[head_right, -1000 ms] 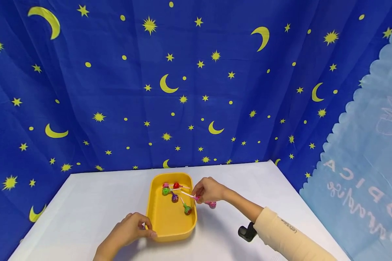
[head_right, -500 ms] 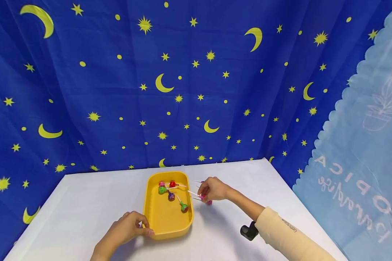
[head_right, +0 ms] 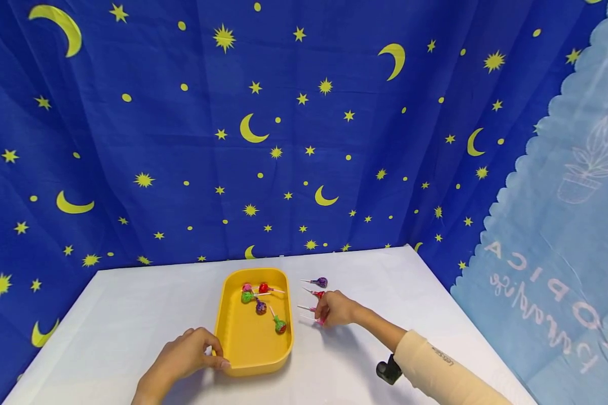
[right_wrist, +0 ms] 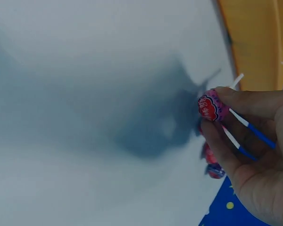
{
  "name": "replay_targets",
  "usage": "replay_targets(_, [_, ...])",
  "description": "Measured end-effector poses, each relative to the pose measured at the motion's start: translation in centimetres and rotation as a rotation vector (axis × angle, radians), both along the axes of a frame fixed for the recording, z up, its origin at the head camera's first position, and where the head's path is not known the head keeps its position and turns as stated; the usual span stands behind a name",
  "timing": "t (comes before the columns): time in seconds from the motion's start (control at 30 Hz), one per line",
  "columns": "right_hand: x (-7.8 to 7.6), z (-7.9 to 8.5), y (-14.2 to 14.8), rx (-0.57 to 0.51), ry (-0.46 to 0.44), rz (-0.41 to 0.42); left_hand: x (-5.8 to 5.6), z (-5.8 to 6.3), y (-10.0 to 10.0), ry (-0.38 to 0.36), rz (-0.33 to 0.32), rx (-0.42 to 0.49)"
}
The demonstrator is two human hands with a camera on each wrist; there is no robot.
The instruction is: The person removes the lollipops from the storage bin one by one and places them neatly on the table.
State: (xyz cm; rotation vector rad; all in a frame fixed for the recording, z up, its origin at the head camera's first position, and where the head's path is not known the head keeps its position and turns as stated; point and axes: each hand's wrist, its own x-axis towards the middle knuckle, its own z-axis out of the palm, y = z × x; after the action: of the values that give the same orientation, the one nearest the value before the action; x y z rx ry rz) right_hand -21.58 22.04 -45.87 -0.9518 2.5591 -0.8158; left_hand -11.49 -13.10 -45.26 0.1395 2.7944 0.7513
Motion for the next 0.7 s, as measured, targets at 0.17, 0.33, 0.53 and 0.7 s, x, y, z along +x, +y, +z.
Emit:
replay_targets(0.17, [0.38, -0.71, -0.19, 0.019, -0.037, 0.003, 0.00, -0.20, 0.02, 0.005, 0.002, 0.014])
replay_targets(0.33, [0.30, -0.81, -0.41, 0.042, -0.042, -0.018, 0.05, -0.11, 0.03, 0.000, 0.010, 0.027])
replay_targets(0.53, [0.16, -0.74, -0.40, 0.055, -0.056, -0.033, -0.04, 0.00, 0.01, -0.001, -0.028, 0.039])
replay_targets(0.7, [0.31, -0.73, -0.53, 0.050, -0.074, -0.040, 0.20, 0.37, -0.53, 0.013, -0.153, 0.016])
